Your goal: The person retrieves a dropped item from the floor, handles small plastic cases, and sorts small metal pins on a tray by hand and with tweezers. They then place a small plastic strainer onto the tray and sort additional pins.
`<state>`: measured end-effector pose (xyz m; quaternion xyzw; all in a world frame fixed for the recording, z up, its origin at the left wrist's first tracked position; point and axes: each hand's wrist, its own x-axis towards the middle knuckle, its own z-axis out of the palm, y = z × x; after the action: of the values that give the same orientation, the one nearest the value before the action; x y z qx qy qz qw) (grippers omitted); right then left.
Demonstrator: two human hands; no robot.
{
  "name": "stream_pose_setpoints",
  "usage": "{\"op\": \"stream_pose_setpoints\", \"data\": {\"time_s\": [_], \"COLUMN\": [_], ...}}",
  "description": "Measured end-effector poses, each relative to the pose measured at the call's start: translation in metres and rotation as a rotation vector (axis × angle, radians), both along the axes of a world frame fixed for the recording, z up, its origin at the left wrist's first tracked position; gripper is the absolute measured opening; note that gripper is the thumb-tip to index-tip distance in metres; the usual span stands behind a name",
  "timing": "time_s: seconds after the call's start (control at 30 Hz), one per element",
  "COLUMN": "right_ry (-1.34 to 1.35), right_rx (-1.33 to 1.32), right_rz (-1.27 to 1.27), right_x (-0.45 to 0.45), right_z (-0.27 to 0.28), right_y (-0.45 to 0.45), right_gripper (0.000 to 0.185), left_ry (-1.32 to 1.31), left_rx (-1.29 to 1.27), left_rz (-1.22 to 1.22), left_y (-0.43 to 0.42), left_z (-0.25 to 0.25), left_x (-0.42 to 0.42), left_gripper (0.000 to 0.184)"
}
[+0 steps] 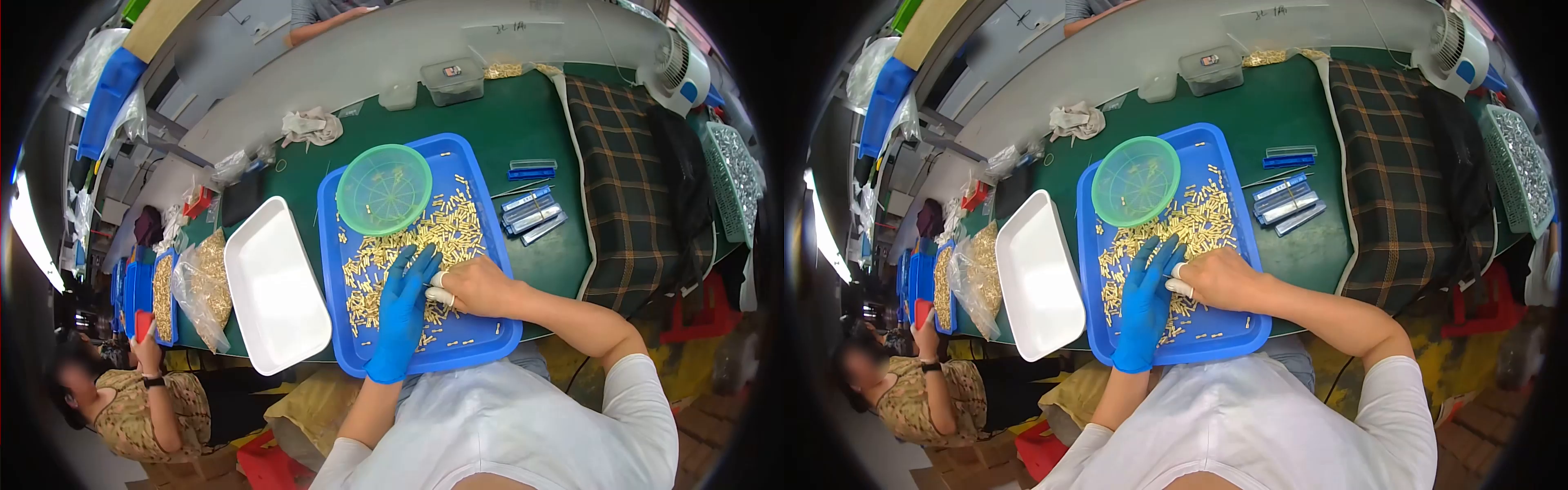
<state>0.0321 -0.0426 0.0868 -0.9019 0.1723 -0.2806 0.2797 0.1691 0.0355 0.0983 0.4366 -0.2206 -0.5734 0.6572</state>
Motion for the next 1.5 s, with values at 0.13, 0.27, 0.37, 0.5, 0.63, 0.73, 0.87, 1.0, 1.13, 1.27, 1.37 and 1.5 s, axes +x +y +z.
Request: {"op": "stream_pose_setpoints", "data": {"time_s": [0.13, 0.27, 0.37, 0.5, 0.63, 0.73, 0.87, 1.0, 1.13, 1.27, 1.37, 1.5], "right_ry": [0.130, 0.201, 0.134, 0.259, 0.180, 0.244, 0.270, 0.252, 0.303, 0.294, 0.222, 0.255], "right_rx": [-0.111, -0.191, -0.247, -0.183, -0.240, -0.176, -0.225, -0.194, -0.220, -0.176, -0.165, -0.136], "right_rz": [-0.068, -0.197, -0.119, -0.243, -0.112, -0.321, -0.152, -0.281, -0.255, -0.279, -0.178, -0.035], "right_x": [0.008, 0.027, 0.044, 0.060, 0.056, 0.056, 0.056, 0.055, 0.056, 0.046, 0.026, 0.005], "right_z": [0.014, 0.035, 0.044, 0.044, 0.047, 0.048, 0.051, 0.046, 0.047, 0.051, 0.050, 0.042], "right_y": [-0.016, -0.035, -0.044, -0.054, -0.049, -0.064, -0.046, -0.066, -0.061, -0.066, -0.057, -0.035], "right_gripper": [0.032, 0.030, 0.033, 0.033, 0.033, 0.032, 0.033, 0.032, 0.032, 0.031, 0.029, 0.027], "left_ry": [0.138, 0.381, 0.492, 0.553, 0.518, 0.509, 0.492, 0.491, 0.573, 0.072, -0.923, -1.639], "left_rx": [-0.090, -0.176, -0.189, -0.248, -0.231, -0.187, -0.238, -0.183, -0.208, -0.222, -0.107, 0.015], "left_rz": [0.035, 0.086, 0.120, 0.091, 0.063, 0.109, 0.047, 0.120, 0.076, 0.042, -0.138, -0.211], "left_y": [-0.002, -0.006, -0.019, -0.026, -0.026, -0.022, -0.025, -0.023, -0.025, -0.011, 0.007, 0.020], "left_z": [0.009, 0.012, 0.021, 0.020, 0.020, 0.025, 0.022, 0.028, 0.027, 0.025, 0.000, -0.009], "left_x": [0.001, 0.016, 0.030, 0.043, 0.042, 0.038, 0.039, 0.037, 0.038, 0.038, 0.052, 0.052], "left_gripper": [0.048, 0.055, 0.059, 0.062, 0.064, 0.066, 0.069, 0.069, 0.067, 0.058, 0.045, 0.022]}}
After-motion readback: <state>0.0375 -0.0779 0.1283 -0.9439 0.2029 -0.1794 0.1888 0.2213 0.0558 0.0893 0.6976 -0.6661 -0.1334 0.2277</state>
